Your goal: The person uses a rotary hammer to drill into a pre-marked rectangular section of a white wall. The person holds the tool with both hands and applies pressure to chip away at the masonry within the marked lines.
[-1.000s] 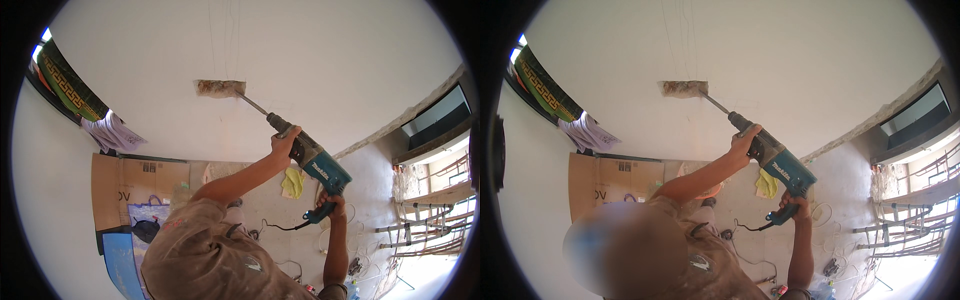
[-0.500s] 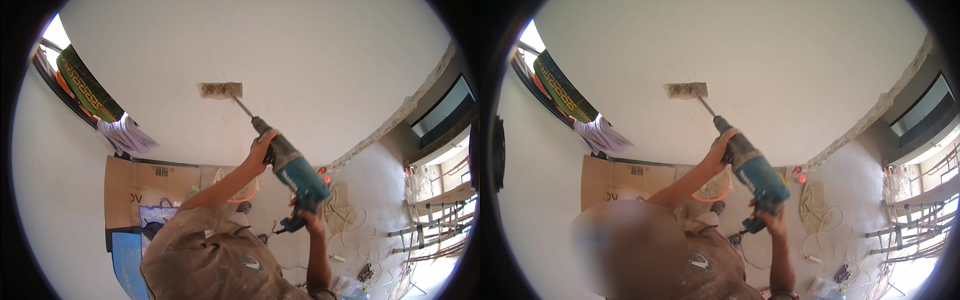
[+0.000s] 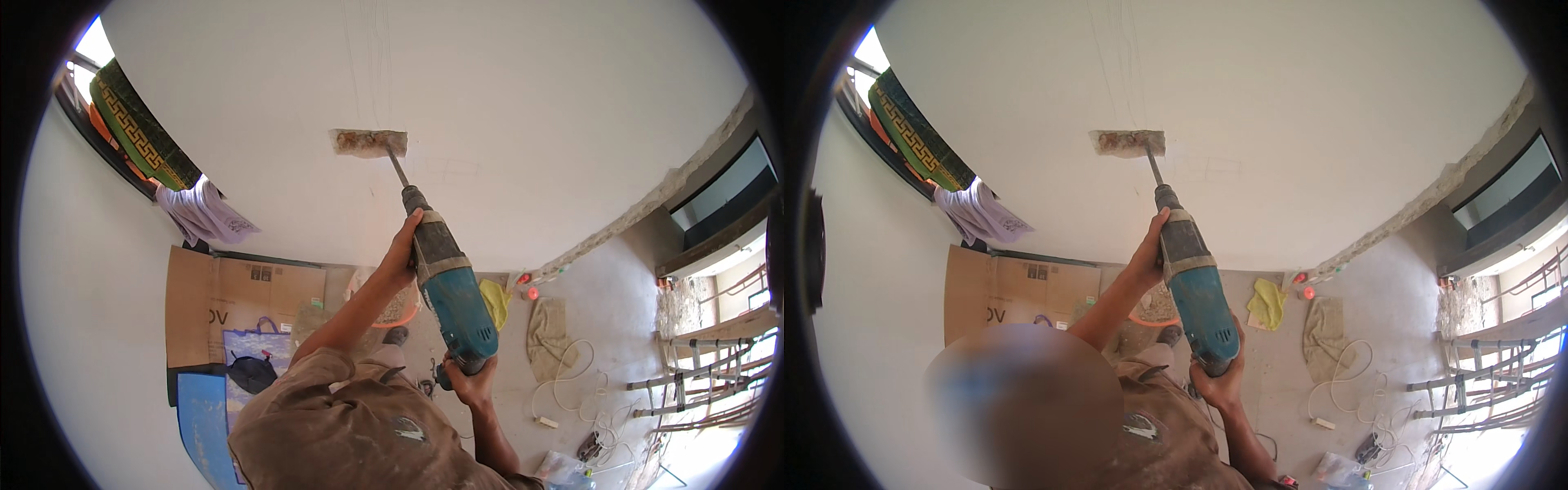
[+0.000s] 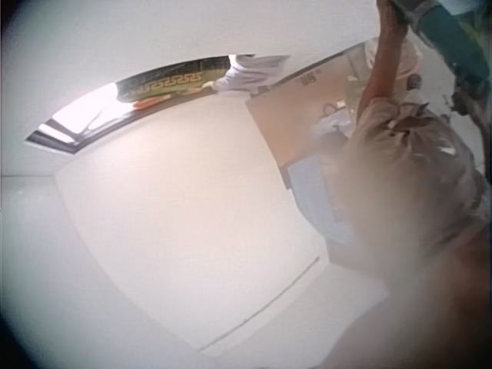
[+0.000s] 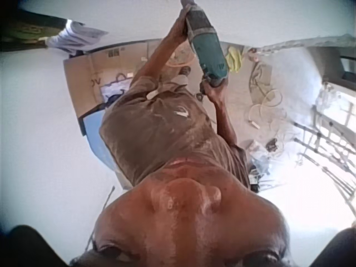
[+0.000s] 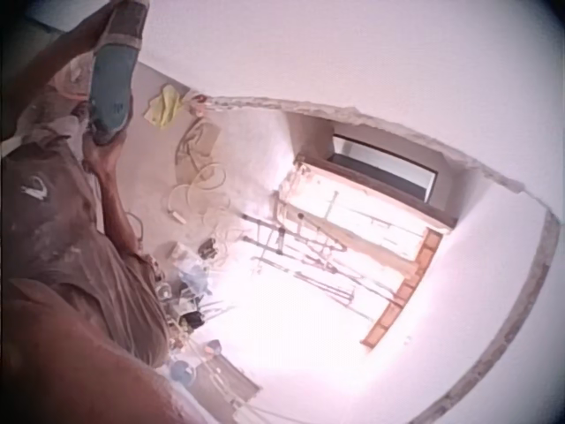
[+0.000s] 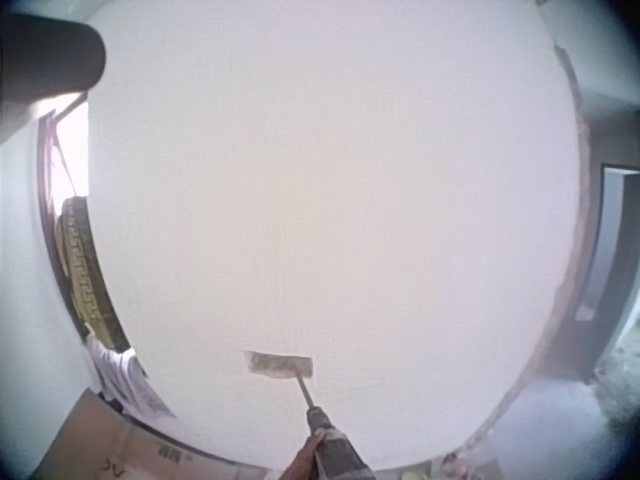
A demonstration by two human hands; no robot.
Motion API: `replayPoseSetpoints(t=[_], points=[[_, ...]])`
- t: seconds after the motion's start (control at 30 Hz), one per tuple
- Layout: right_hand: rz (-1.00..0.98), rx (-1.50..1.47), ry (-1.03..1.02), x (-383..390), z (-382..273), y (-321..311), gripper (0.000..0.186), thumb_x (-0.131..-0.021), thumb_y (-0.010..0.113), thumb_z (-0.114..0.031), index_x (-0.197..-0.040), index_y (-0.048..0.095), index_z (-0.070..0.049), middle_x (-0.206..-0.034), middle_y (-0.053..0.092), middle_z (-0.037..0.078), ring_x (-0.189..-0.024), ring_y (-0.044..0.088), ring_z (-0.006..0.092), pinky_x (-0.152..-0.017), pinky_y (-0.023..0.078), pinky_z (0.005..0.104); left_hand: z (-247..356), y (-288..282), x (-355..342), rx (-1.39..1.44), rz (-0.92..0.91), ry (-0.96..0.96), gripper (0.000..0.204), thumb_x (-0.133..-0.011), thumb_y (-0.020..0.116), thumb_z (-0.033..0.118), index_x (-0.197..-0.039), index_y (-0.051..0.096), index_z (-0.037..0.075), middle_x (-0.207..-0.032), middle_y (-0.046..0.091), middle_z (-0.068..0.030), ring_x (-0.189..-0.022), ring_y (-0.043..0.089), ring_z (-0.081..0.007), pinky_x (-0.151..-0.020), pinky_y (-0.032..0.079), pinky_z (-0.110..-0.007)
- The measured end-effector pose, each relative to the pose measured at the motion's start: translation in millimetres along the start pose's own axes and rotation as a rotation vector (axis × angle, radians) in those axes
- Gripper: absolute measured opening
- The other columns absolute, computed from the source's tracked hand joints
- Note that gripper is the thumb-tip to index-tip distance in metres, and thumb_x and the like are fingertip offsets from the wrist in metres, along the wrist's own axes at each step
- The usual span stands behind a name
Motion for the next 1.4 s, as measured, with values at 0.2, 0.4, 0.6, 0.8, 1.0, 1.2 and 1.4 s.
replayPoseSetpoints(t=[0.2,0.4,0.6,0.8,1.0,1.2,1.4], points=[[0.007,0.007,-0.002,-10,2,-11,0.051,-0.073,0.063,0.003,-0.122,0.050,0.003,-0.088,0.063,0.009,-0.074,0.063,0.0156,-0.066,0.053,0.0314,-3,-5,-17,-0.106,0.070,0.044,0.066,-0.084,0.070,0.058,-0.119,0.054,0.004,-0.102,0.064,-0.0070,-0.093,0.065,-0.0171,-0.079,0.054,-0.031],[0.025,-0.125,-0.012,-24,-8,-27,0.025,-0.072,0.065,0.002,-0.097,0.059,0.003,-0.077,0.064,0.009,-0.063,0.064,0.0184,-0.058,0.054,0.0335,-8,2,-32,-0.179,0.102,0.076,0.079,-0.078,0.074,0.061,-0.121,0.052,-0.001,-0.104,0.062,-0.0069,-0.089,0.063,-0.0150,-0.070,0.050,-0.026],[-0.041,-0.189,-0.022,-54,-32,-62,0.043,-0.071,0.064,0.001,-0.112,0.052,0.002,-0.085,0.065,0.013,-0.071,0.068,0.0210,-0.062,0.058,0.0335,-10,19,-56,-0.118,0.066,0.051,0.080,-0.077,0.075,0.062,-0.124,0.052,0.002,-0.104,0.063,-0.0057,-0.086,0.062,-0.0139,-0.067,0.049,-0.026],[-0.026,-0.075,-0.031,-10,-53,-48,0.049,-0.073,0.062,0.001,-0.121,0.051,0.004,-0.106,0.068,0.019,-0.096,0.070,0.0247,-0.069,0.060,0.0343,-22,29,-15,-0.148,0.094,0.051,0.060,-0.087,0.063,0.061,-0.117,0.057,0.009,-0.105,0.062,-0.0054,-0.099,0.061,-0.0174,-0.088,0.049,-0.032],[0.042,-0.046,-0.075,28,-30,-17,0.043,-0.075,0.061,-0.004,-0.116,0.058,0.007,-0.107,0.068,0.019,-0.096,0.070,0.0250,-0.071,0.061,0.0347,-18,17,22,-0.137,0.009,0.054,0.060,-0.086,0.064,0.061,-0.118,0.057,0.010,-0.104,0.065,-0.0045,-0.097,0.063,-0.0158,-0.082,0.050,-0.028],[-0.019,-0.022,-0.051,18,-11,-4,0.084,-0.071,0.057,0.008,-0.148,0.023,0.001,-0.115,0.059,0.015,-0.097,0.065,0.0214,-0.083,0.054,0.0337,-6,3,16,-0.043,-0.022,0.070,0.056,-0.089,0.062,0.058,-0.116,0.057,0.010,-0.102,0.065,-0.0057,-0.094,0.065,-0.0171,-0.083,0.054,-0.031],[-0.013,-0.009,-0.055,-9,-15,16,0.090,-0.070,0.056,0.009,-0.151,0.021,-0.003,-0.114,0.057,0.013,-0.095,0.061,0.0177,-0.082,0.052,0.0318,13,-7,-2,0.013,-0.076,0.051,0.057,-0.091,0.062,0.057,-0.118,0.055,0.008,-0.102,0.063,-0.0085,-0.095,0.065,-0.0207,-0.088,0.056,-0.036]])
Point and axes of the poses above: each hand's wrist, its own x-axis away from the middle knuckle, its own y-axis out of the palm, z = x × y, the point moved 3 cm from there along -x, towards the middle knuckle
